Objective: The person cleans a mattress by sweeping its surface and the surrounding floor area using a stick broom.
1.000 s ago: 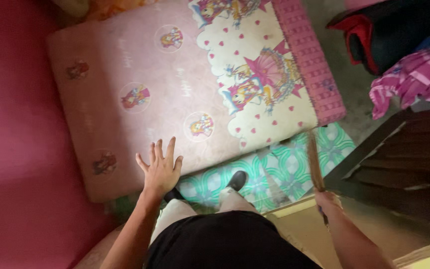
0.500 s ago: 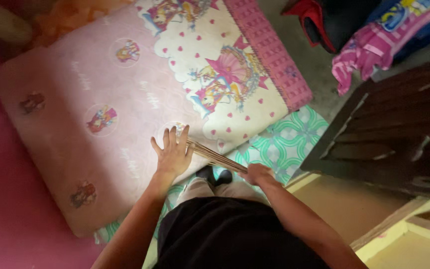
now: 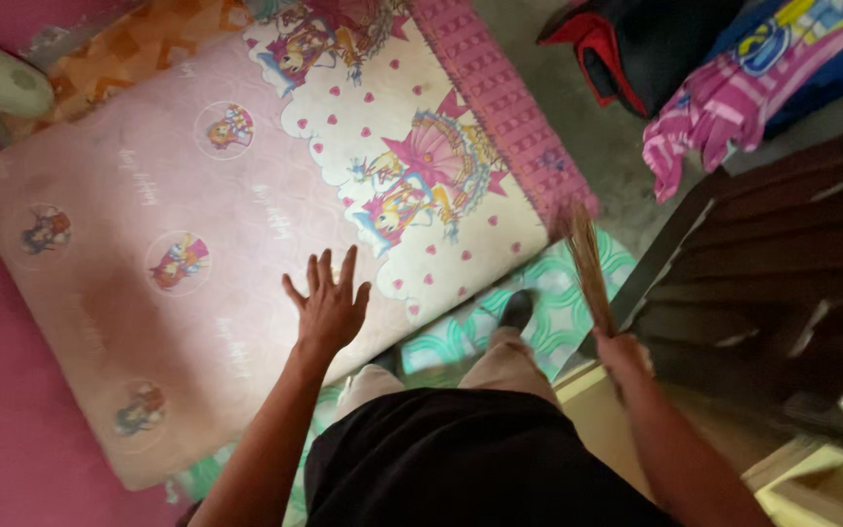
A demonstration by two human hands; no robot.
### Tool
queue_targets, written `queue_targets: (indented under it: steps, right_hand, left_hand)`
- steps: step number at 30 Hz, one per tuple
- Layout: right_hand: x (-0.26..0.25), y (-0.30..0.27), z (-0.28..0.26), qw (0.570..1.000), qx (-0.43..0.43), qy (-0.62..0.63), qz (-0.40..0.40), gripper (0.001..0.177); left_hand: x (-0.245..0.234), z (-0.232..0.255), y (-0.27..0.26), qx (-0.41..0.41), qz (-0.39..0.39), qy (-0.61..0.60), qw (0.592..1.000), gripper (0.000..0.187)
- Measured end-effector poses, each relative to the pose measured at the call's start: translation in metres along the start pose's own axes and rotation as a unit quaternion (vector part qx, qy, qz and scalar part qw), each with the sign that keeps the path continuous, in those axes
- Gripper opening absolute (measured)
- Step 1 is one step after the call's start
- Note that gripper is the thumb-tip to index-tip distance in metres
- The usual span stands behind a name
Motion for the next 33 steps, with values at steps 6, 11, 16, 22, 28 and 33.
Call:
queue_targets:
  steps: [6,11,16,22,28,33]
  right_hand:
    - [0.012,0.024,-0.074,0.961,-0.249,-0.063,-0.106,0.075]
    - [-0.021,0.065,-0.113,0.892,-0.412,-0.171,-0.077,0.072]
    - [-0.056,0.172,-0.09,0.956,-0.263,-0.088,-0.094,0.073]
    - [-0.046,0.207,-0.076,0.985,-0.069,0.121,-0.103,0.069]
    - [0.0,0.162,-0.112,0.916,-0.306,-0.127,-0.228,0.078]
    - [-0.006,0.161,-0.154,0.853,-0.424,-0.195,-0.234,0.077]
  left_hand:
    - [0.033,0.099,0.013,-0.037,-0.002,0.006,0.999,0.068]
    - [0.047,0.19,0.034,-0.056,-0.001,-0.014,0.998,0.067]
    - [0.056,0.22,0.046,-0.06,0.002,-0.003,0.998,0.066]
    - [0.071,0.214,0.052,-0.085,-0.011,-0.005,0.996,0.066]
    - [0.09,0.216,0.068,-0.092,-0.018,-0.021,0.995,0.065]
    - [0.097,0.208,0.095,-0.082,0.01,-0.018,0.996,0.064]
Point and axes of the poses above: each hand's wrist, its own y-axis towards the middle knuckle, its own x-axis out of the palm, z = x × y, the point moved 4 cm from there along y, towards the middle knuckle, and after that the axes turned 12 degrees about z, right-handed, at the moved point
